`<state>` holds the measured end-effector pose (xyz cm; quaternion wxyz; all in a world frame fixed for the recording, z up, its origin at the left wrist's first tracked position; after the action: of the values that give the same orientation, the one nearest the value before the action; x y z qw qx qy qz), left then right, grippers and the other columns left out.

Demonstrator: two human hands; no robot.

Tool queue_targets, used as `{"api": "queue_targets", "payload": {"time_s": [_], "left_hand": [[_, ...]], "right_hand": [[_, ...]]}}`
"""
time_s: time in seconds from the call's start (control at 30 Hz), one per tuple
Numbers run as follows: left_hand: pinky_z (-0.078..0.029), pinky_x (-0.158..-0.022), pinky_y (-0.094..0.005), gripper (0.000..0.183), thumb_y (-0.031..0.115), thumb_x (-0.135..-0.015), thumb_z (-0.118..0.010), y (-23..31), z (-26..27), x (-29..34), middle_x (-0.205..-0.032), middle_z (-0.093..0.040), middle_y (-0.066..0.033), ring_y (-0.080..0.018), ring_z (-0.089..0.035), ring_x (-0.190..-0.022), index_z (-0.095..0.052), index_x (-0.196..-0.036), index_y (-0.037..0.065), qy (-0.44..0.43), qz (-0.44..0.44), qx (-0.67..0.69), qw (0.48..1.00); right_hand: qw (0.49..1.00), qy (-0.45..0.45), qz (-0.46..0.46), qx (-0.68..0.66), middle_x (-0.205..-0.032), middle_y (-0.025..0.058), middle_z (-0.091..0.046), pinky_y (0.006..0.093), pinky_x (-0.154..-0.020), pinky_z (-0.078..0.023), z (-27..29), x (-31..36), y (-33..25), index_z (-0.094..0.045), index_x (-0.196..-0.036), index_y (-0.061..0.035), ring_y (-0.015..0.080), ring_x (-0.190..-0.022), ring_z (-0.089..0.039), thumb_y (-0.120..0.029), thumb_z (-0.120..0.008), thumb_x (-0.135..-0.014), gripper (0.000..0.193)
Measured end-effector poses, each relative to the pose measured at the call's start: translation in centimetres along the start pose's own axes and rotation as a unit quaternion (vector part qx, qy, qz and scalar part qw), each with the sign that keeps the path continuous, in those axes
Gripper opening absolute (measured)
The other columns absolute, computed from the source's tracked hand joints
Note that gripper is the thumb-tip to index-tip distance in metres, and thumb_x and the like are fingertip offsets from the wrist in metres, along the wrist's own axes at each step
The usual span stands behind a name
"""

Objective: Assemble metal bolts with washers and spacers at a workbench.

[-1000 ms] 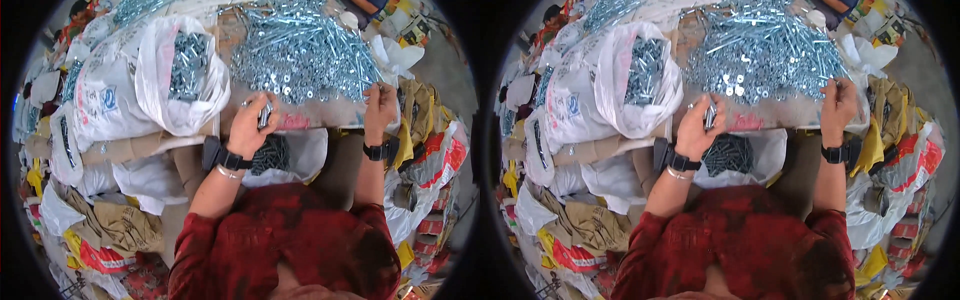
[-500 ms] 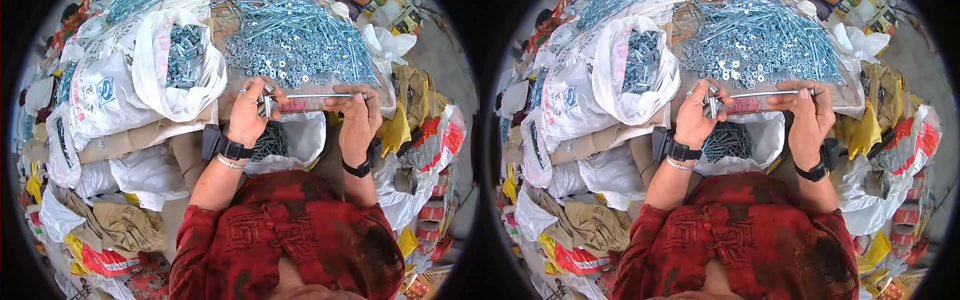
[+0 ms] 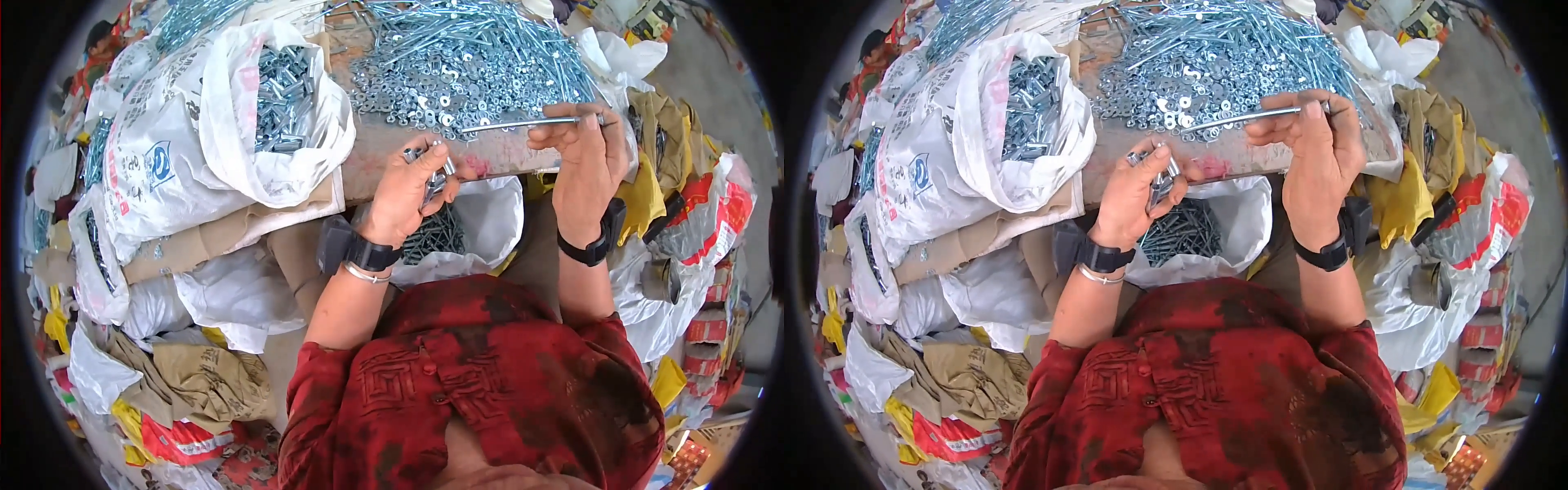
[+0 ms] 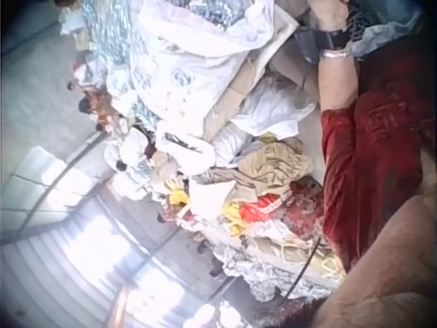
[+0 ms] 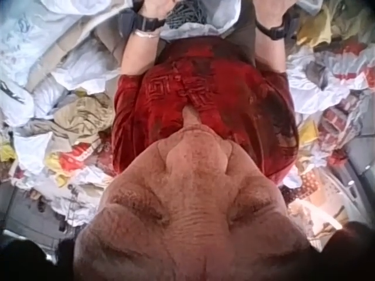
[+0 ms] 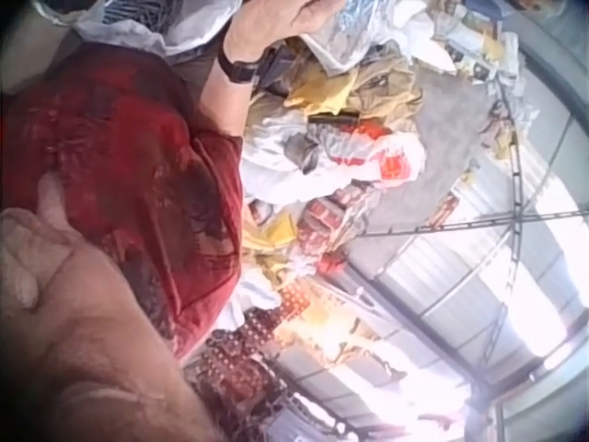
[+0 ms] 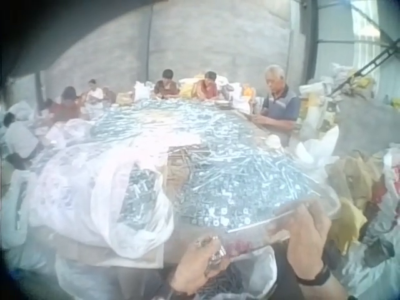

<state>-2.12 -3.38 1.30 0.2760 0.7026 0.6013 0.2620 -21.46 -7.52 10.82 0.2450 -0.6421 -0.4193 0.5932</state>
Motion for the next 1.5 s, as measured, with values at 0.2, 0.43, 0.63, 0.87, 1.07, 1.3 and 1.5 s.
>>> {"api": "queue_targets", "payload": {"time_s": [0.2, 0.43, 0.63, 0.87, 1.07, 1.3, 1.5], "left_hand": [[-0.032, -0.036, -0.0175, 0.023, 0.011, -0.09, -0.068, -0.7, 0.1, 0.0, -0.077, -0.066, -0.0082, -0.0085, -0.056, -0.055, -0.06, -0.11, 0.004, 0.01, -0.01, -0.084, 0.996], [-0.029, -0.037, -0.0167, 0.029, 0.004, -0.086, -0.072, -1.2, -0.7, 0.0, -0.071, -0.064, -0.0023, -0.0022, -0.048, -0.05, -0.064, -0.113, 0.003, 0.029, -0.038, -0.142, 0.989], [-0.039, -0.051, -0.0191, 0.026, 0.001, -0.086, -0.069, 0.1, -0.4, 0.2, -0.082, -0.063, -0.0018, -0.0046, -0.052, -0.062, -0.063, -0.112, 0.0, 0.043, -0.04, -0.231, 0.971], [-0.034, -0.039, -0.0208, 0.017, 0.014, -0.094, -0.062, 0.1, 1.7, -0.3, -0.073, -0.058, -0.0067, -0.0111, -0.05, -0.055, -0.062, -0.104, 0.0, 0.06, -0.081, 0.202, 0.974], [-0.033, -0.035, -0.021, 0.022, 0.023, -0.095, -0.064, -1.8, 0.7, -0.2, -0.063, -0.056, -0.0042, -0.0096, -0.047, -0.045, -0.06, -0.104, 0.003, 0.031, 0.102, -0.025, 0.994], [-0.031, -0.036, -0.0172, 0.022, 0.025, -0.093, -0.065, -1.6, 0.3, -0.6, -0.066, -0.06, -0.0035, -0.0051, -0.05, -0.049, -0.062, -0.102, 0.005, 0.051, 0.064, -0.181, 0.98], [-0.035, -0.046, -0.0204, 0.016, 0.019, -0.092, -0.067, -1.7, -0.3, -0.9, -0.066, -0.059, -0.0005, -0.0028, -0.049, -0.056, -0.064, -0.099, 0.004, 0.034, 0.009, -0.29, 0.956]], "right_hand": [[1.0, 0.001, 0.002, 0.009, -0.095, 0.0229, -0.066, 0.0351, -0.061, -0.059, 0.7, -0.3, -0.2, -0.049, -0.105, 0.0043, 0.0237, -0.068, -0.069, -0.015, -0.045, -0.103, 0.02], [0.998, -0.052, -0.024, 0.032, -0.092, 0.0192, -0.066, 0.033, -0.06, -0.058, 0.9, 0.0, 0.4, -0.049, -0.105, 0.0041, 0.0215, -0.068, -0.068, -0.017, -0.046, -0.103, 0.021], [0.997, -0.048, -0.046, 0.026, -0.092, 0.0174, -0.066, 0.0326, -0.062, -0.058, 1.6, 0.6, 1.4, -0.049, -0.107, 0.0041, 0.0199, -0.068, -0.068, -0.017, -0.044, -0.104, 0.022], [0.977, -0.066, -0.204, 0.019, -0.081, 0.0101, -0.066, 0.0267, -0.061, -0.056, 1.6, 4.6, 4.8, -0.058, -0.098, 0.0016, 0.0148, -0.065, -0.066, -0.017, -0.049, -0.102, 0.021], [0.931, -0.22, -0.275, 0.1, -0.065, 0.0019, -0.064, 0.0226, -0.047, -0.044, -1.5, 5.6, 7.1, -0.066, -0.079, 0.0002, 0.0059, -0.056, -0.059, -0.02, -0.062, -0.095, 0.026], [0.909, -0.222, -0.331, 0.119, -0.076, -0.0012, -0.068, 0.0208, -0.053, -0.045, 1.3, 2.8, 7.5, -0.069, -0.099, -0.0007, 0.0049, -0.061, -0.055, -0.03, -0.063, -0.095, 0.03], [0.859, -0.16, 0.008, 0.487, -0.094, 0.0142, -0.066, 0.0424, -0.068, -0.049, 5.7, -2.3, 12.2, -0.066, -0.097, -0.01, 0.0388, -0.079, -0.062, -0.019, -0.06, -0.09, 0.013]]}}
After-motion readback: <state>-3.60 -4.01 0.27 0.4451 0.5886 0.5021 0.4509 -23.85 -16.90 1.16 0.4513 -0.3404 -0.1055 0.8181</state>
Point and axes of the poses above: each hand's wrist, its own x-axis away from the middle knuckle, its own z-axis out of the back of the hand, y = z × x, the point moved 1 cm from there along -x, towards the middle knuckle
